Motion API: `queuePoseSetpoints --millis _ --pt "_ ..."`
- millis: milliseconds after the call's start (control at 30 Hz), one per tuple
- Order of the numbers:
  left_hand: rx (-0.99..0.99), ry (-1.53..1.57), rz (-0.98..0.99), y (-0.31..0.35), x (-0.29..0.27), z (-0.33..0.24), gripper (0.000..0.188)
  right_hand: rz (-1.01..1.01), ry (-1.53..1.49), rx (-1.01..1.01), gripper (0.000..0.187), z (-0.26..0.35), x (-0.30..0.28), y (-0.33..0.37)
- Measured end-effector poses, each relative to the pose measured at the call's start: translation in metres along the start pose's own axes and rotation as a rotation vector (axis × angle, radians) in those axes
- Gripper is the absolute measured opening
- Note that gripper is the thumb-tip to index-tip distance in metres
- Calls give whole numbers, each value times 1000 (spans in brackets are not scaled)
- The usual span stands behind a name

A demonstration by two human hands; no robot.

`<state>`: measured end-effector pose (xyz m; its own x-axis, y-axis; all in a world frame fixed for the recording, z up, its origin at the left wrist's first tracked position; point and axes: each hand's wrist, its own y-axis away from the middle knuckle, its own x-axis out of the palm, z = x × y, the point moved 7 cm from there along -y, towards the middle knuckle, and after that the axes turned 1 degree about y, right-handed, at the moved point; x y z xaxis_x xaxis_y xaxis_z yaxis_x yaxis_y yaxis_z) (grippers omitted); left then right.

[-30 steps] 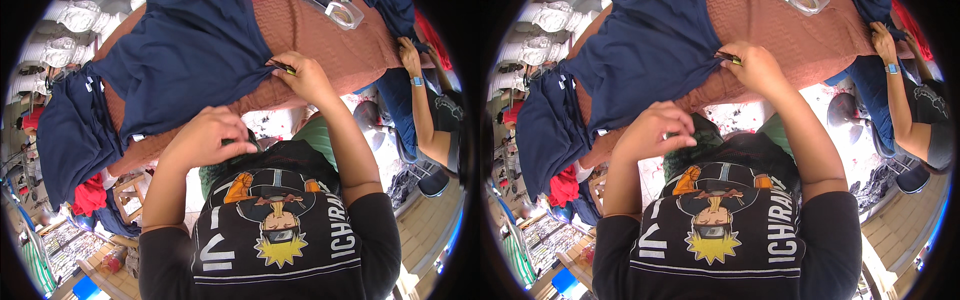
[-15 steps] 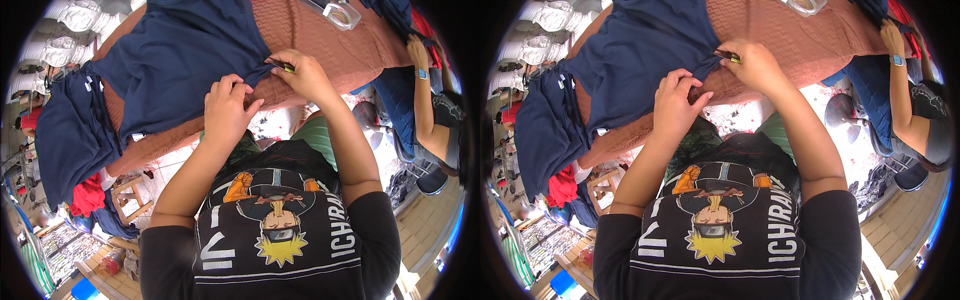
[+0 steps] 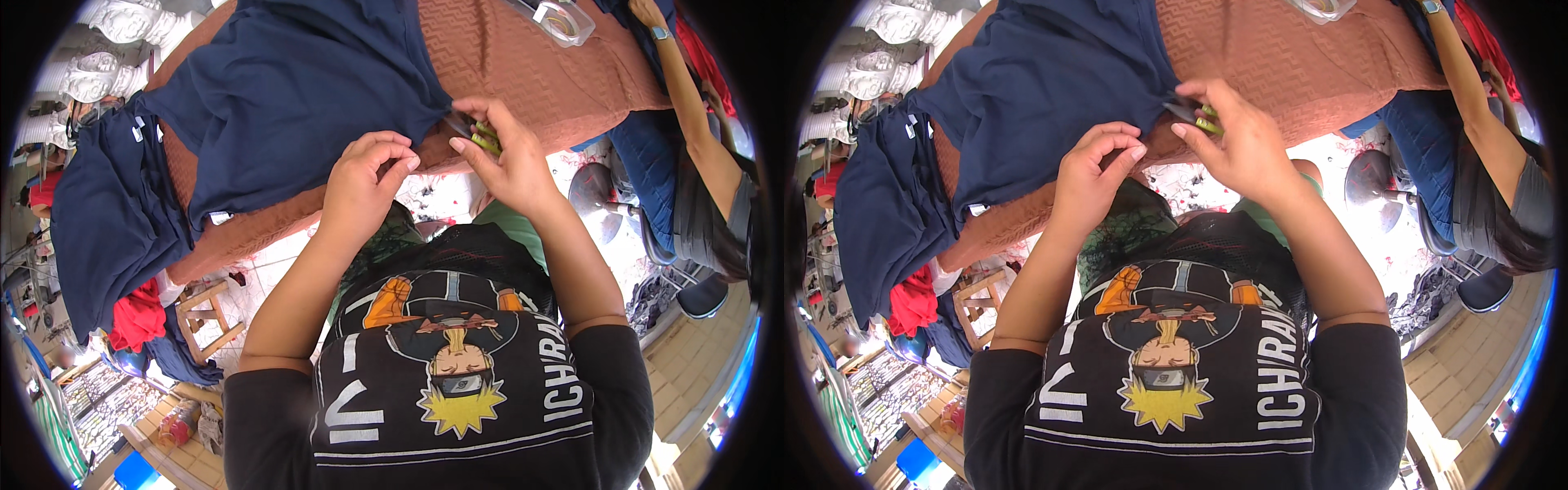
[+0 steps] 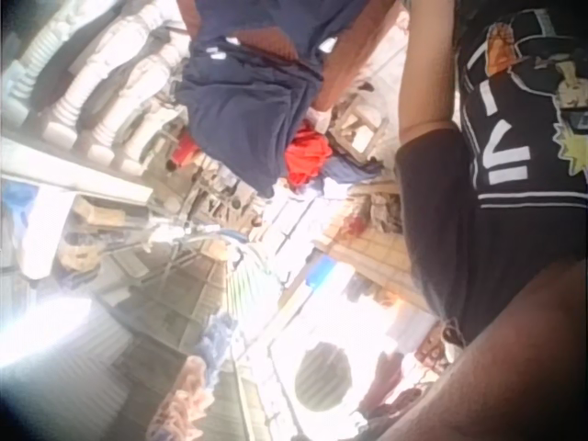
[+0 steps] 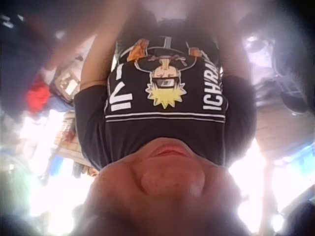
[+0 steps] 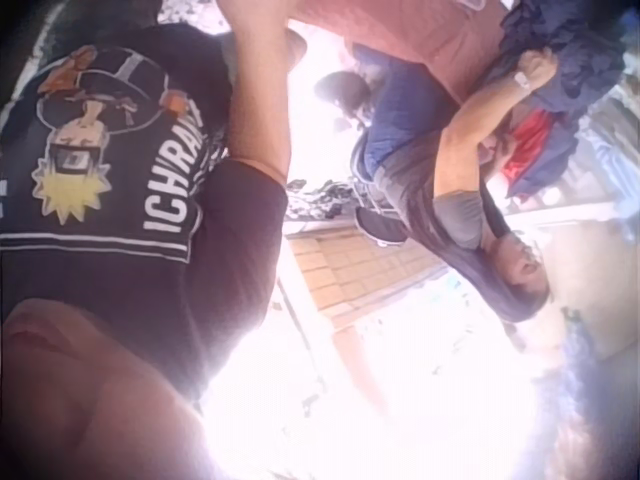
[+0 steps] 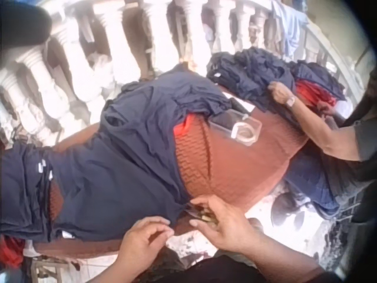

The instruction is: The person trims excess threads from several navy blue shirts using shears and removes labels from the collars.

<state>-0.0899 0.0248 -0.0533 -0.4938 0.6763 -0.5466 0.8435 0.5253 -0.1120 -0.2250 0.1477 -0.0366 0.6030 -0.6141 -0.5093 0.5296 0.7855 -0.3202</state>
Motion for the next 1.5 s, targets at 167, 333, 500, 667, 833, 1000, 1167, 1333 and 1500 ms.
queuePoseSetpoints --millis 167,333,500,667,833,1000,1167,1333,1500 --pt "-85 134 39 1 -2 0 15 95 120 -164 27 10 14 9" --pt "-75 156 33 1 -1 1 15 104 170 -222 23 11 22 9" --pt "-53 143 27 2 -1 0 14 90 176 -240 19 12 25 7" --pt "224 -108 111 -1 -17 -25 15 70 226 -237 20 10 22 4" --pt "307 -183 119 -8 -75 -54 26 -74 158 -142 23 3 -18 -16" --pt "343 -144 -21 -13 -61 -57 13 -31 245 -146 42 -15 -31 -30" --pt "462 -472 -63 -25 7 -45 36 73 214 -129 48 -28 -8 -40" --pt "298 -475 -107 -54 21 -29 42 93 133 -48 33 -38 7 -56" --pt "-43 269 -54 -64 4 -6 20 156 -299 70 19 -37 13 -60"
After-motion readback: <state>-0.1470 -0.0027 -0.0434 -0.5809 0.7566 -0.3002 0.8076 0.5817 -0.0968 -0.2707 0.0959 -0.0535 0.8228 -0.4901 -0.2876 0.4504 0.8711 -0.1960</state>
